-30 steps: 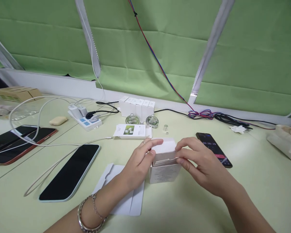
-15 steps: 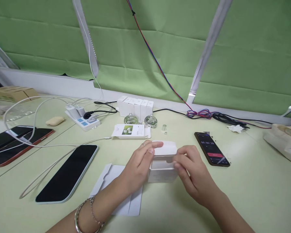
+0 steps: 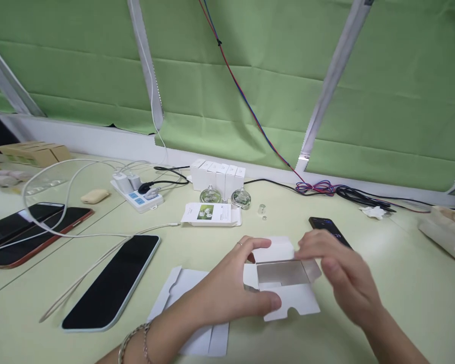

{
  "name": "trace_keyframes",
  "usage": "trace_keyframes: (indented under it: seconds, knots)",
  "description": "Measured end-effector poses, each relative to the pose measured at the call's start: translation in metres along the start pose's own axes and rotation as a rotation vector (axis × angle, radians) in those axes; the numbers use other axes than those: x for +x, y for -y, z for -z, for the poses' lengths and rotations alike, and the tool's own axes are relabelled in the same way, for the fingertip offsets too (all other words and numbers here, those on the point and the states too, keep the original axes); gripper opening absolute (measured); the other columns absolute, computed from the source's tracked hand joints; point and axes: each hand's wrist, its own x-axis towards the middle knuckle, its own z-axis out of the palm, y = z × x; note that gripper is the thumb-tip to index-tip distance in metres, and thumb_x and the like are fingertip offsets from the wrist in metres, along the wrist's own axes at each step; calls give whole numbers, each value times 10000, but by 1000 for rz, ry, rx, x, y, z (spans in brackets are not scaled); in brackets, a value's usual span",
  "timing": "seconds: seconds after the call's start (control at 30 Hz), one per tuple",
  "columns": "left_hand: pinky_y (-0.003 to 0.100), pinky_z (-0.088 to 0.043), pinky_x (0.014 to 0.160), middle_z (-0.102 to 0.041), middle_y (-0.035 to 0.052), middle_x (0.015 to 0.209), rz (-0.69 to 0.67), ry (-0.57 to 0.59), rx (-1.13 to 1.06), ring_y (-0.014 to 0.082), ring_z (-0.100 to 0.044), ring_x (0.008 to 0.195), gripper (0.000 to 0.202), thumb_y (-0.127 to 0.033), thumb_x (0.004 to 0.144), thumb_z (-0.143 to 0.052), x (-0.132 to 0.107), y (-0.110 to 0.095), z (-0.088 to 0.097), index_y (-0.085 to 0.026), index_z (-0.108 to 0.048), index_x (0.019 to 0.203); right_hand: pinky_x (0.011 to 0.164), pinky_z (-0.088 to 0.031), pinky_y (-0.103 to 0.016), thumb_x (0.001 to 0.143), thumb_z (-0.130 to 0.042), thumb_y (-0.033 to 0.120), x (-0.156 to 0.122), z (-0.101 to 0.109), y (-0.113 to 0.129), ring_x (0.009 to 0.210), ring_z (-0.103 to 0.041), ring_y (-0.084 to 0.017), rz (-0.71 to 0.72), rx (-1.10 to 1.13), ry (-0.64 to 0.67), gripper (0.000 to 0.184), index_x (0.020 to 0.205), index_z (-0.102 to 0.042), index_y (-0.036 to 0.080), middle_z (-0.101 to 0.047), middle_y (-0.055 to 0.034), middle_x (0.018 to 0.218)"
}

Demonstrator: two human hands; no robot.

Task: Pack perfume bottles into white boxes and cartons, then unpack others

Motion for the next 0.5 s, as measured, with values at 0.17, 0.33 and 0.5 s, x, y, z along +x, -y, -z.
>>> trace_keyframes:
  seconds: [0.17, 0.33, 0.5]
  knots:
    - [365, -474, 841, -480, 56, 1221, 43, 72, -30, 274, -494, 1093, 670, -366, 620, -726, -1, -2, 4, -300, -447, 1225, 745, -451, -325, 892, -400, 335, 45, 5, -37, 808, -576, -184, -288, -54, -309, 271, 783, -612, 206, -626, -40, 804]
    - [373, -471, 831, -532, 52, 1167, 72, 19, 17, 266, -535, 1027, 535, -370, 673, -673, 3, 0, 3, -275, -505, 1172, 658, -476, -288, 870, -392, 394, 35, -41, -92, 685, -594, -170, -492, 35, -379, 322, 808, -597, 154, -620, -47, 705]
    - [370, -473, 806, -523, 66, 1192, 78, 11, -18, 271, -525, 1029, 518, -387, 675, -673, 8, 2, 4, -243, -512, 1146, 590, -474, -252, 910, -252, 395, 6, -71, -105, 609, -609, -153, -478, 19, -299, 420, 829, -575, 139, -595, -53, 642]
